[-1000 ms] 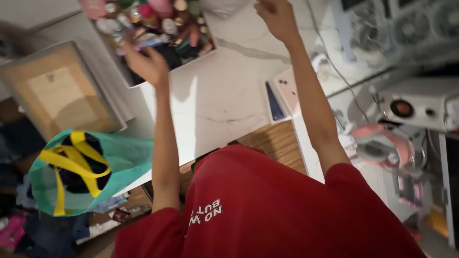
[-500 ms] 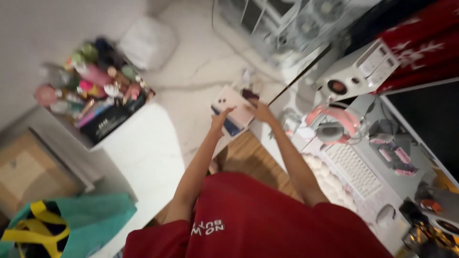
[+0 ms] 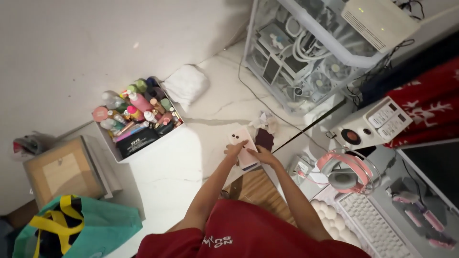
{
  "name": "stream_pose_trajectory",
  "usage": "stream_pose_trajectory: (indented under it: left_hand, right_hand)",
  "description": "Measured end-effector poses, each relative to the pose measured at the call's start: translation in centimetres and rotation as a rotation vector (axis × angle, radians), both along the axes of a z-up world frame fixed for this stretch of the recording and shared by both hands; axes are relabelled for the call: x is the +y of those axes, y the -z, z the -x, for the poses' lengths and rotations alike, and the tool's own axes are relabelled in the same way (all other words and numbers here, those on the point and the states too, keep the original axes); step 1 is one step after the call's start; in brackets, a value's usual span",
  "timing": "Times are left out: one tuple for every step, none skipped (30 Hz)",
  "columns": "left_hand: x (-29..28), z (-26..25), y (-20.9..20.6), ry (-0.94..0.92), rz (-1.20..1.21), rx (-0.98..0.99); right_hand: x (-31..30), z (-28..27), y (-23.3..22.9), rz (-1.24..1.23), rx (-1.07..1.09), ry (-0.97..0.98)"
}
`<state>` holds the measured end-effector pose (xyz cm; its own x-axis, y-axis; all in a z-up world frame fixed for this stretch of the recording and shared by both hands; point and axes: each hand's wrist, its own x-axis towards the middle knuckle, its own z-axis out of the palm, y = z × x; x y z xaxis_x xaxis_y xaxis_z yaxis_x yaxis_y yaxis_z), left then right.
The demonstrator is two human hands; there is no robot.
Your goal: Organizing and tidying up various personal items such as cosmetics, electronic device boxes, and jewelry on a desk and storage area.
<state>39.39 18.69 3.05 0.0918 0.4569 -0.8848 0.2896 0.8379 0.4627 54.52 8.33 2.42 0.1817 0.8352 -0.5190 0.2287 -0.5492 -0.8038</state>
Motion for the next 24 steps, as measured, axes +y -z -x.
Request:
stream_pose_trajectory:
  left_hand:
    - [-0.2, 0.1, 0.1, -0.008, 0.003, -0.009]
    - [-0.3, 0.1, 0.2, -0.02, 0.006, -0.009]
    - [-0.2, 0.1, 0.2, -0.029, 0.01, -0.005]
    - [-0.1, 0.1, 0.3, -0.038, 0.014, -0.001]
    - [-0.2, 0.5, -0.6, -0.042, 0.025, 0.001]
    - [-0.3, 1.0, -1.3, -0.022, 0.012, -0.026]
    - [0.0, 1.7, -2.1, -0.005, -0.006, -0.052]
    - [0.1, 1.9, 0.8, -0.013, 0.002, -0.048]
    - [0.0, 2.1, 3.7, -0.113, -0.032, -0.268]
    - [-0.2, 2.5, 6.7, -0.216, -0.068, -0.487]
    - [-0.4, 3.2, 5.8, -0.228, -0.059, -0.479]
    - [-0.7, 4.0, 5.0, -0.229, -0.036, -0.567]
    - [-0.6, 4.8, 4.1, -0.234, -0.019, -0.658]
    - [0.0, 5.5, 4.0, -0.251, -0.016, -0.653]
    - [-0.1, 6.1, 4.2, -0.226, -0.006, -0.634]
    - [-0.3, 6.6, 4.4, -0.2, 0.003, -0.616]
    - [-0.7, 7.6, 2.8, -0.218, 0.012, -0.614]
    - [-1.1, 8.6, 1.1, -0.198, -0.059, -0.641]
    - [-1.0, 9.7, -0.7, -0.178, -0.135, -0.663]
    - [-1.1, 10.3, -0.7, -0.196, -0.132, -0.658]
    - [-1.3, 10.9, -0.6, -0.202, -0.189, -0.592]
    - [-1.4, 11.4, -0.6, -0.206, -0.245, -0.524]
    - [-1.3, 11.8, 0.6, -0.219, -0.244, -0.524]
    - [-1.2, 12.2, 1.8, -0.264, -0.328, -0.562]
  right_hand:
    - [-0.1, 1.5, -2.3, 0.069, 0.083, 0.023]
    - [-0.2, 2.0, -2.4, 0.072, 0.083, 0.012]
    - [-0.1, 2.5, -2.6, 0.043, 0.044, 0.017]
    - [0.0, 3.0, -2.7, 0.014, 0.006, 0.021]
    - [-0.3, 3.2, -2.3, 0.026, 0.008, 0.018]
    - [-0.6, 3.5, -1.9, -0.033, 0.078, 0.053]
    - [-0.6, 3.9, -1.4, -0.095, 0.151, 0.085]
    - [-0.5, 4.3, -1.2, -0.087, 0.155, 0.079]
    - [-0.7, 4.8, -0.9, -0.104, 0.038, 0.101]
    - [-0.8, 5.3, -0.7, -0.121, -0.08, 0.121]
    - [-0.9, 6.0, -1.4, -0.108, -0.073, 0.111]
    - [-1.0, 6.8, -2.0, -0.127, -0.143, 0.124]
    - [-0.8, 7.5, -2.8, -0.151, -0.215, 0.131]
    - [0.0, 7.6, -1.5, -0.143, -0.21, 0.116]
    - [-0.1, 7.5, -0.1, -0.235, -0.297, 0.092]
    - [-0.1, 7.5, 1.3, -0.329, -0.382, 0.066]
    - [0.2, 7.4, 2.3, -0.318, -0.38, 0.049]
    - [0.6, 7.4, 3.3, -0.309, -0.444, 0.003]
    - [1.3, 7.5, 4.3, -0.306, -0.505, -0.045]
    - [1.6, 8.6, 2.3, -0.301, -0.5, -0.062]
    - [1.7, 9.6, 0.3, -0.241, -0.349, -0.024]
    - [1.9, 10.6, -1.7, -0.178, -0.199, 0.014]
    - [2.4, 11.0, -2.3, -0.176, -0.2, 0.002]
    - [2.9, 11.4, -2.9, -0.221, -0.115, -0.004]
